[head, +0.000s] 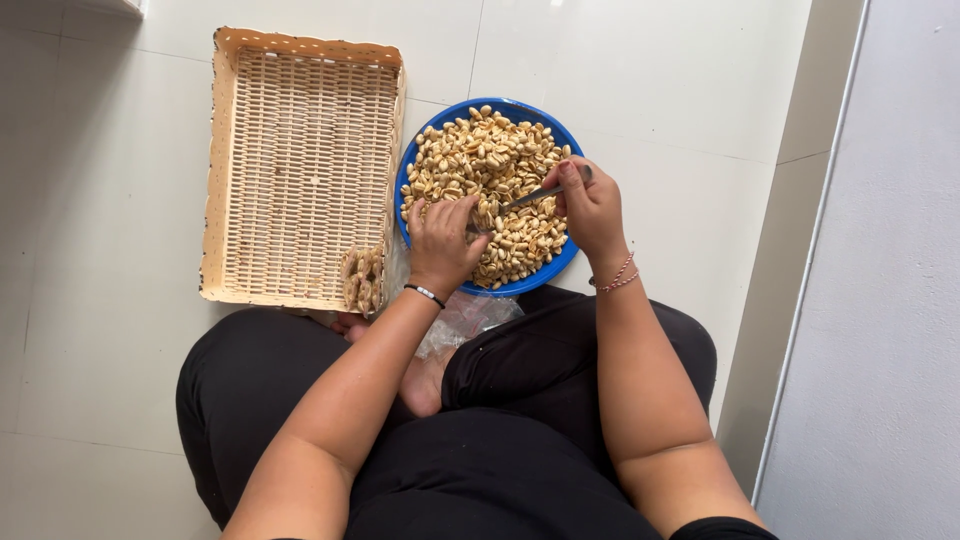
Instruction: A person sitting on the floor manually peeling peanuts and sorting them into a basket.
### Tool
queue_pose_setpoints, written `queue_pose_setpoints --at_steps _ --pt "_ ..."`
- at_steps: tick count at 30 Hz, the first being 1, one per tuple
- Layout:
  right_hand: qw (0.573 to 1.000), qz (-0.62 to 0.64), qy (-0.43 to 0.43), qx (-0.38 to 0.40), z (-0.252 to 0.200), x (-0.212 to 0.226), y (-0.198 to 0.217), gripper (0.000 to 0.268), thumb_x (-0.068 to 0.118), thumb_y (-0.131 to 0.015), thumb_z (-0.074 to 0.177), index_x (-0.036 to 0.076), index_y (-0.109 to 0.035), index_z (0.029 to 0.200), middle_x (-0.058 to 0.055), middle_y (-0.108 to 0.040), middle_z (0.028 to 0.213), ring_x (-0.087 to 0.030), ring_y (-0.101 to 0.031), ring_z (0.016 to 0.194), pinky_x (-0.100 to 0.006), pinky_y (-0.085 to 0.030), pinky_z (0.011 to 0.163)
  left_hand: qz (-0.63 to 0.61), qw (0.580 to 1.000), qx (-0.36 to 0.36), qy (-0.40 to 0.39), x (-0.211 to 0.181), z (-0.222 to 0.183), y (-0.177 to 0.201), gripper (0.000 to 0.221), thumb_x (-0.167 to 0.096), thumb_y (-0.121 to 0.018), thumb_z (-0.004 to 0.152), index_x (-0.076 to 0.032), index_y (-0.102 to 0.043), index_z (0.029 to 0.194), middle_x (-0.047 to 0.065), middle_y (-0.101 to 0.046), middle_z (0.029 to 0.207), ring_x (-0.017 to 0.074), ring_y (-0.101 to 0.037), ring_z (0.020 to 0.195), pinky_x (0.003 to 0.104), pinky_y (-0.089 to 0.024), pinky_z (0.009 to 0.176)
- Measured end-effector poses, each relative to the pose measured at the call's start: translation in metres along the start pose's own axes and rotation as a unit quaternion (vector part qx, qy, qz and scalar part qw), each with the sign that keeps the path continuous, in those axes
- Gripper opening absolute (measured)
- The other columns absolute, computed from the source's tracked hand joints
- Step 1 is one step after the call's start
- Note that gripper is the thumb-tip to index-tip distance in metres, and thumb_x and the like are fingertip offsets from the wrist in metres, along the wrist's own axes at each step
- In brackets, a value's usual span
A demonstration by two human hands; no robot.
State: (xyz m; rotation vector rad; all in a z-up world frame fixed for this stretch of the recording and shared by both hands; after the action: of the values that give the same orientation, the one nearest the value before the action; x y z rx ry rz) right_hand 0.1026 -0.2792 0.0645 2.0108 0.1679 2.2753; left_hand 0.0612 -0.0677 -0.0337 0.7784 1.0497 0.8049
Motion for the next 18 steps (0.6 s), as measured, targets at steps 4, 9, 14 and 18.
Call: queue_pose_setpoints --at_steps 4,9,14,18 --pt "0.996 -0.05 0.076 0.013 -0.005 0.026 -0.007 0.04 0.025 -0.052 0.11 0.007 -0.074 0.082 -0.002 -0.049 0.05 -0.013 -0.052 0.049 -0.025 -0.047 0.058 -0.038 0.999 0.008 0.019 -0.003 -0.001 -0.007 0.063 -0.037 -0.084 0.077 -0.02 -0.06 0.133 0.0 -0.072 0.113 0.0195 -0.061 0.117 0.055 -0.027 0.115" --pt "0.974 -0.147 0.172 0.011 -0.014 0.052 -0.015 0.039 0.028 -0.054 0.109 0.016 -0.071 0.076 -0.001 -0.069 0.068 -0.025 -0.066 0.064 -0.032 -0.053 0.067 -0.07 0.997 0.008 0.031 -0.008 -0.001 -0.004 0.063 -0.036 -0.083 0.076 -0.021 -0.058 0.132 -0.002 -0.071 0.115 0.0175 -0.06 0.12 0.051 -0.029 0.114" --pt "0.957 -0.168 0.238 0.01 -0.02 0.078 -0.016 0.036 0.023 -0.053 0.109 0.011 -0.069 0.08 -0.005 -0.068 0.068 -0.03 -0.063 0.059 -0.037 -0.052 0.059 -0.092 0.995 -0.008 0.034 -0.007 0.0 -0.005 0.061 -0.037 -0.082 0.078 -0.021 -0.058 0.132 -0.001 -0.071 0.118 0.0181 -0.06 0.122 0.049 -0.029 0.115" --pt "0.942 -0.19 0.277 0.001 -0.025 0.085 -0.016 0.029 0.021 -0.055 0.107 0.011 -0.069 0.084 -0.002 -0.069 0.071 -0.028 -0.062 0.058 -0.035 -0.052 0.057 -0.126 0.991 -0.025 0.043 -0.011 0.002 0.005 0.059 -0.037 -0.081 0.081 -0.019 -0.058 0.132 0.002 -0.071 0.119 0.0203 -0.062 0.12 0.049 -0.032 0.114"
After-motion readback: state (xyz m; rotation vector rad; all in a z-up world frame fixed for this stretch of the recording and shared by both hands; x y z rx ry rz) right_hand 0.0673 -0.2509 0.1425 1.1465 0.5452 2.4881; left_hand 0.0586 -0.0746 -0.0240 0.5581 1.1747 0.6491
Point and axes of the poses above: each hand's wrist, its own z-axis towards the middle knuckle, its own y-axis out of the back of the hand, x = y × z, the point moved 4 cm from there along z, towards the middle knuckle
